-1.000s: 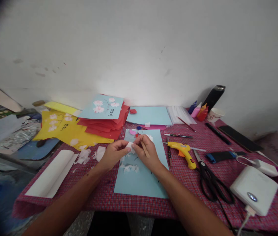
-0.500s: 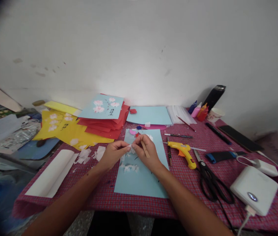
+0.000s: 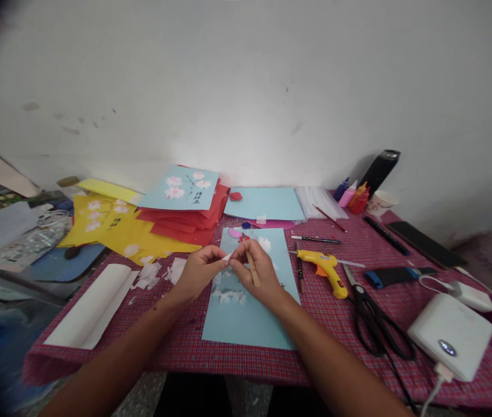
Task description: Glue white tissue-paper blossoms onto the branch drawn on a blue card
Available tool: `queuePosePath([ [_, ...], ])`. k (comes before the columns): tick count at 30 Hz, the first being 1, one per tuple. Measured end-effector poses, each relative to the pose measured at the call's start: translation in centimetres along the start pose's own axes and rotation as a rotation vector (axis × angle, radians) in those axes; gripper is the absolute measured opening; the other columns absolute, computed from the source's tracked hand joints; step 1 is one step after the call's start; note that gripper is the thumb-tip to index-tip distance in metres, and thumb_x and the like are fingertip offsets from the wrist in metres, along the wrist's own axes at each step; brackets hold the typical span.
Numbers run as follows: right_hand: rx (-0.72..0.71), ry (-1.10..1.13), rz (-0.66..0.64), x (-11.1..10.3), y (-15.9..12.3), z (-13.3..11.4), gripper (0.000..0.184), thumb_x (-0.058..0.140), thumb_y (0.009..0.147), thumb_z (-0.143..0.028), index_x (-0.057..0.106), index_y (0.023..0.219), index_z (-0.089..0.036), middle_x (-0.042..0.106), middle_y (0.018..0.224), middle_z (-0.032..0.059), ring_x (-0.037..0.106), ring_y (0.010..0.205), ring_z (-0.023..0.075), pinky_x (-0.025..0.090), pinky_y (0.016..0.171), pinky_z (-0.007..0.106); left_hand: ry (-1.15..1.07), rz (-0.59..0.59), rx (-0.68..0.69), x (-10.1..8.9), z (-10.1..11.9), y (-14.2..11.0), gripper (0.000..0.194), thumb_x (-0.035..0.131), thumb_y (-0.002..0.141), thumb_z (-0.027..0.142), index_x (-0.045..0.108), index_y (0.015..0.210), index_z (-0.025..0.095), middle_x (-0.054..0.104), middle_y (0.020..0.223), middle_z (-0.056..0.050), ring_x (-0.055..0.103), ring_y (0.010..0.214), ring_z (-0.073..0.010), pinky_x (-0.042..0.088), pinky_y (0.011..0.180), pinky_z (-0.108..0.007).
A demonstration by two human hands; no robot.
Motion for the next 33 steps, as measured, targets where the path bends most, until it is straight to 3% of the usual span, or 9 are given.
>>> queuePosePath([
  [13, 0.050, -0.025, 0.023, -0.24, 0.16, 0.49, 0.011, 0.064, 0.086, -0.023, 0.053, 0.089, -0.022, 0.054, 0.078, -0.0014, 0.051, 0.068, 0.0147, 0.042, 0.063, 0.029, 0.110, -0.099, 0.059, 0.96, 0.59, -0.35, 0.023, 0.069, 0.083, 0.036, 0.068, 0.086, 0.014, 0.064, 0.077, -0.002, 0.055, 0.069, -0.0124, 0.043, 0.064, -0.023],
  [23, 0.044, -0.031, 0.027, -0.32, 0.26, 0.45, 0.010, 0.062, 0.088, -0.023, 0.052, 0.090, -0.022, 0.054, 0.079, -0.0011, 0.050, 0.068, 0.0144, 0.042, 0.063, 0.028, 0.105, -0.086, 0.037, 0.71, 0.54, -0.29, 0.024, 0.062, 0.087, 0.037, 0.073, 0.086, 0.016, 0.069, 0.080, -0.003, 0.059, 0.073, -0.0147, 0.045, 0.069, -0.024],
  [33, 0.022, -0.038, 0.002, -0.09, 0.15, 0.12, 0.014, 0.065, 0.085, -0.023, 0.053, 0.092, -0.023, 0.057, 0.085, 0.0001, 0.054, 0.072, 0.0153, 0.044, 0.067, 0.029, 0.070, -0.087, 0.016, 0.69, 0.38, -0.19, 0.020, 0.069, 0.082, 0.034, 0.074, 0.089, 0.015, 0.070, 0.082, -0.004, 0.060, 0.075, -0.0152, 0.046, 0.071, -0.026],
])
Point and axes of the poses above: each hand's wrist, its own y-axis towards the middle knuckle, its own x-axis out of the palm, z = x × y, the point moved 7 cm from there along y, towards the middle knuckle
